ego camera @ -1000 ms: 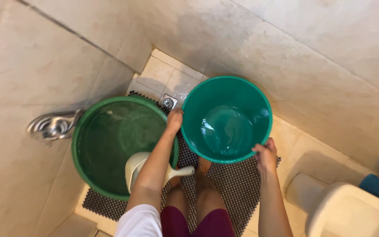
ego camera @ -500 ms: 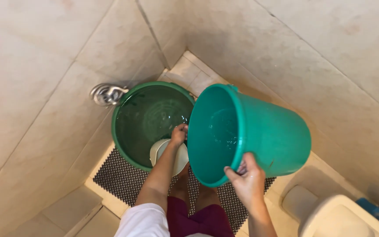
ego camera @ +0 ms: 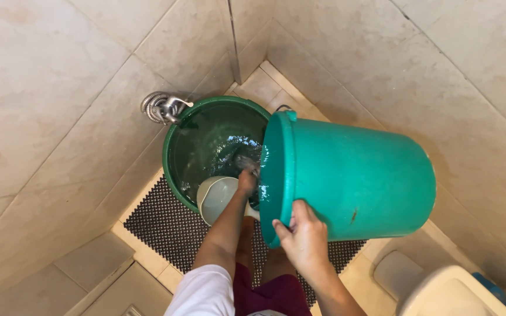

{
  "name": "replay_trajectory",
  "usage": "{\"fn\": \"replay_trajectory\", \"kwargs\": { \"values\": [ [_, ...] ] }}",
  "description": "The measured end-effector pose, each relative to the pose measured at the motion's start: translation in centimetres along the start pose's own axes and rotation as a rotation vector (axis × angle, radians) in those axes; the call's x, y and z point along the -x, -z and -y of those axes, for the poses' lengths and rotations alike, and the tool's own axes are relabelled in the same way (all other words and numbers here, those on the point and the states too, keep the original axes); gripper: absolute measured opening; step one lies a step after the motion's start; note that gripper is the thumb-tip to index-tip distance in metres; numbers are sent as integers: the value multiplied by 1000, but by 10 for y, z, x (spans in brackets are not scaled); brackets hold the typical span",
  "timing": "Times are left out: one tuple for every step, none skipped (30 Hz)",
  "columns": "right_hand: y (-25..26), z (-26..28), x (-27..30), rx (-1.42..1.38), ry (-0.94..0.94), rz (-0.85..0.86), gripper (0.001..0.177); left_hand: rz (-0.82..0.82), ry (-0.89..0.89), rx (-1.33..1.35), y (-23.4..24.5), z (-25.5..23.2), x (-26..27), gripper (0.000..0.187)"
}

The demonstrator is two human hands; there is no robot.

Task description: Cleaning the toilet and washing a bucket using water and a scrub brush.

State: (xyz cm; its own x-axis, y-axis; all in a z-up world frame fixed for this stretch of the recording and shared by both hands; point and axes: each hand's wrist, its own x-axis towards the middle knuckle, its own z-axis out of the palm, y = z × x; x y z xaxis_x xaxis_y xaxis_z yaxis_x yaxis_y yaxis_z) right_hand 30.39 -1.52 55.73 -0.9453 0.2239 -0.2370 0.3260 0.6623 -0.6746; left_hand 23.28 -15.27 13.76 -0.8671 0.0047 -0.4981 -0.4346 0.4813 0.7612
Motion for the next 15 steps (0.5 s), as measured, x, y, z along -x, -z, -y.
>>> {"fn": "replay_trajectory", "kwargs": {
  "values": [
    [-2, 4, 1, 34, 36, 16, 36, -63, -82, -6, -4, 3, -1, 35],
    [-4, 7, 2, 38, 33, 13, 36, -59, -83, -4, -7, -1, 3, 35],
    [-7, 10, 3, 54, 54, 29, 35, -19, -18, 46, -9, -4, 5, 27],
    [-9, 13, 4, 70, 74, 44, 35, 23, 47, 94, -10, -8, 8, 21],
    [-12, 14, 5, 72, 75, 45, 35, 23, 47, 96, -10, -13, 10, 21],
    [-14, 15, 5, 90, 82, 48, 35, 44, 64, 168, -10, -18, 13, 17],
    [-17, 16, 6, 107, 89, 51, 36, 65, 80, 239, -10, -23, 15, 15],
    [-17, 17, 6, 109, 89, 52, 36, 66, 81, 241, -11, -25, 16, 15],
    [-19, 18, 6, 129, 92, 51, 35, 92, 112, 196, -12, -26, 17, 19],
    [-20, 19, 7, 149, 95, 50, 35, 119, 143, 150, -13, -28, 17, 24],
    [-22, 20, 8, 149, 92, 49, 35, 121, 144, 149, -14, -26, 20, 24],
    [-23, 20, 9, 168, 118, 38, 35, 141, 136, 170, -15, -24, 23, 17],
    [-25, 20, 10, 187, 142, 23, 36, 164, 125, 190, -16, -23, 24, 16],
    [-28, 20, 11, 188, 138, 18, 36, 169, 122, 188, -21, -14, 22, 16],
    [-31, 20, 13, 198, 160, 17, 36, 129, -3, 175, -24, -6, 20, 13]
  ]
}}
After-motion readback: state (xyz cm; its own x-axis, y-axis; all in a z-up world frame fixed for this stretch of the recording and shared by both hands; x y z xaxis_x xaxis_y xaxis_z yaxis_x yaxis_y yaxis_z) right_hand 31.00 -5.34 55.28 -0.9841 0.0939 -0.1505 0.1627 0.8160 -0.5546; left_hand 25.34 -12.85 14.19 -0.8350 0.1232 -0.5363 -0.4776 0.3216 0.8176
